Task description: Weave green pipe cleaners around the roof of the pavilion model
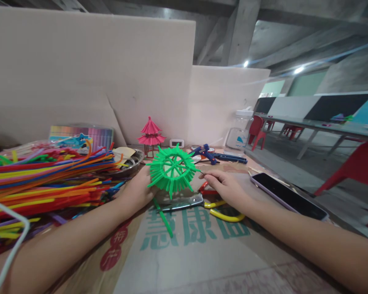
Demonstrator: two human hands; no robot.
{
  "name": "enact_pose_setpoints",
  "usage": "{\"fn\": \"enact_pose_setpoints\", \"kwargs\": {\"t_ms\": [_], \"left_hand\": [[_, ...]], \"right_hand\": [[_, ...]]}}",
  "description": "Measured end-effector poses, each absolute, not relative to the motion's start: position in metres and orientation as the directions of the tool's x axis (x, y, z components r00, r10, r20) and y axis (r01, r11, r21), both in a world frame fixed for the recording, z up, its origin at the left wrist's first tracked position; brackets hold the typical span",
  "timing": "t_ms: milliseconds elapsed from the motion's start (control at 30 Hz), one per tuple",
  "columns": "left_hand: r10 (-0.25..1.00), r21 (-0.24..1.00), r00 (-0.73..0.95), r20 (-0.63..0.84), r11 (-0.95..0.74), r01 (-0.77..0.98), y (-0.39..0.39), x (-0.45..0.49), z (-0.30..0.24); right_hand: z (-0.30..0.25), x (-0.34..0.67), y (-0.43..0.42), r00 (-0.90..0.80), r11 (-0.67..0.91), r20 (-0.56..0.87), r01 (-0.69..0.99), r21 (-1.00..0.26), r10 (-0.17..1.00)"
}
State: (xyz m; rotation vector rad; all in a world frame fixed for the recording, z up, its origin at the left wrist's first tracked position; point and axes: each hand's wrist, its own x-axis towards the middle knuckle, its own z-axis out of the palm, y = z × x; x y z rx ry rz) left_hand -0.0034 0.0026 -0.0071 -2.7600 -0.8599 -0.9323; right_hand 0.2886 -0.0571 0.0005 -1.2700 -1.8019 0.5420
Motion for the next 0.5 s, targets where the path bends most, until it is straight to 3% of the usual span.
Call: {"fn": "enact_pose_setpoints", "kwargs": {"t_ms": [167,333,500], "left_hand": [[0.517,0.111,0.638,0.571,-0.818,0.564,-0.0001,-0.0025,-0.0044],[0.507,0.089,0.658,0.557,-0.824,0.559,-0.0016,-0.0024,-0.0014],[0.457,0.029,0.67,0.586,-0.838,0.545,0.0003,-0.0028,-0.0033]], "right_hand": [[0.004,0.2881,-0.0605,-0.122,0.403,0.401,0.518,-0.754,0.908],[0.0026,0.289,-0.0611,-0.123,0.437,0.436,0.487,-0.756,0.892],[-0.004,0.2912,-0.0582,-0.145,0.398,0.378,0.488,-0.777,0.915]]}}
